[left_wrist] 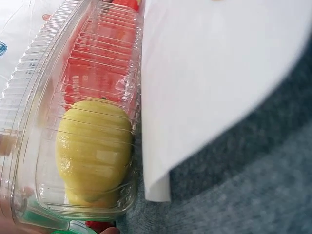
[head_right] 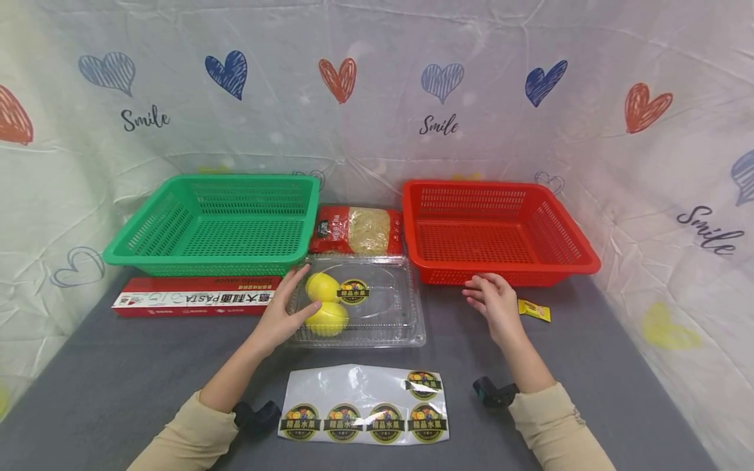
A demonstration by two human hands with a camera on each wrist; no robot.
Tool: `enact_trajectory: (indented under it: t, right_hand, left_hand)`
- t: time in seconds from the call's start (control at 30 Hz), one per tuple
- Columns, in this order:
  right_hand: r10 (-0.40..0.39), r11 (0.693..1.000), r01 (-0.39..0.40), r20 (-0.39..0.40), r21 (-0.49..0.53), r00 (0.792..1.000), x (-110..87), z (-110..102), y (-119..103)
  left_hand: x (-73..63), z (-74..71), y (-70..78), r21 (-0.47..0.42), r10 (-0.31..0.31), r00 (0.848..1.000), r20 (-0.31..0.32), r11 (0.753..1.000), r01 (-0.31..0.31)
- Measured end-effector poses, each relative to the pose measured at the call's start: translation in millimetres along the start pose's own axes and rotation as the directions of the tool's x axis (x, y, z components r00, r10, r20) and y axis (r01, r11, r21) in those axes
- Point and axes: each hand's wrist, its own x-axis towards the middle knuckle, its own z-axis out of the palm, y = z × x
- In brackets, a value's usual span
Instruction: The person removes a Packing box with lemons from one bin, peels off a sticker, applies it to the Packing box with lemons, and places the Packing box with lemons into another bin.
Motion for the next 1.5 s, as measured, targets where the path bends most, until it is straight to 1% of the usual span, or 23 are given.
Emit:
enact_trajectory:
  t: [0.2, 0.33, 0.47, 0.6, 1.03, 1.1, 1.23, 1.3, 1.43, 1.5]
  right_hand:
    - [0.024, 0.991, -0.024, 0.005, 0.135, 1.0, 2.7, -7.2, -4.1]
    - [0.042, 0.969, -0.039, -0.008, 0.245, 0.999, 4.2, -10.9, -6.8]
    - [0.059, 0.946, -0.046, -0.03, 0.321, 0.998, 6.2, -14.7, -9.0]
    - [0.072, 0.92, -0.053, -0.036, 0.388, 0.997, 8.3, -18.7, -11.0]
    - [0.132, 0.854, -0.089, -0.048, 0.513, 0.99, 10.4, -28.1, -18.2]
    - [0.141, 0.839, -0.089, -0.057, 0.537, 0.988, 10.9, -30.9, -19.0]
    - [0.162, 0.798, -0.088, -0.072, 0.596, 0.984, 12.5, -36.9, -19.9]
    - [0.168, 0.78, -0.092, -0.066, 0.619, 0.984, 13.2, -39.5, -19.9]
    - [0.165, 0.762, -0.096, -0.05, 0.641, 0.985, 14.0, -42.4, -19.3]
    - [0.169, 0.752, -0.103, -0.039, 0.652, 0.985, 14.0, -43.6, -18.9]
  left_hand:
    - [-0.3, 1.0, -0.7, -0.027, -0.013, 1.0, -0.004, 1.0, 0.013]
    - [-0.6, 1.7, -1.0, -0.036, -0.014, 1.0, -0.01, 0.999, 0.013]
    - [-1.3, 1.8, -0.3, -0.038, -0.024, 1.0, -0.015, 0.999, 0.023]
    - [-1.3, 1.9, 0.5, -0.042, -0.035, 0.999, -0.013, 0.999, 0.035]
    - [-1.4, 2.0, 1.2, -0.072, -0.045, 0.999, -0.005, 0.996, 0.045]
    - [-1.8, 1.9, 1.4, -0.082, -0.047, 0.999, -0.003, 0.996, 0.047]
    - [-2.1, 1.9, 1.7, -0.103, -0.047, 0.999, 0.002, 0.994, 0.047]
    - [-2.0, 2.0, 1.7, -0.109, -0.046, 0.999, 0.004, 0.993, 0.046]
    - [-0.9, 2.4, -0.3, -0.132, -0.05, 0.999, 0.014, 0.99, 0.051]
    - [-0.2, 2.6, -1.3, -0.146, -0.061, 0.998, 0.022, 0.987, 0.064]
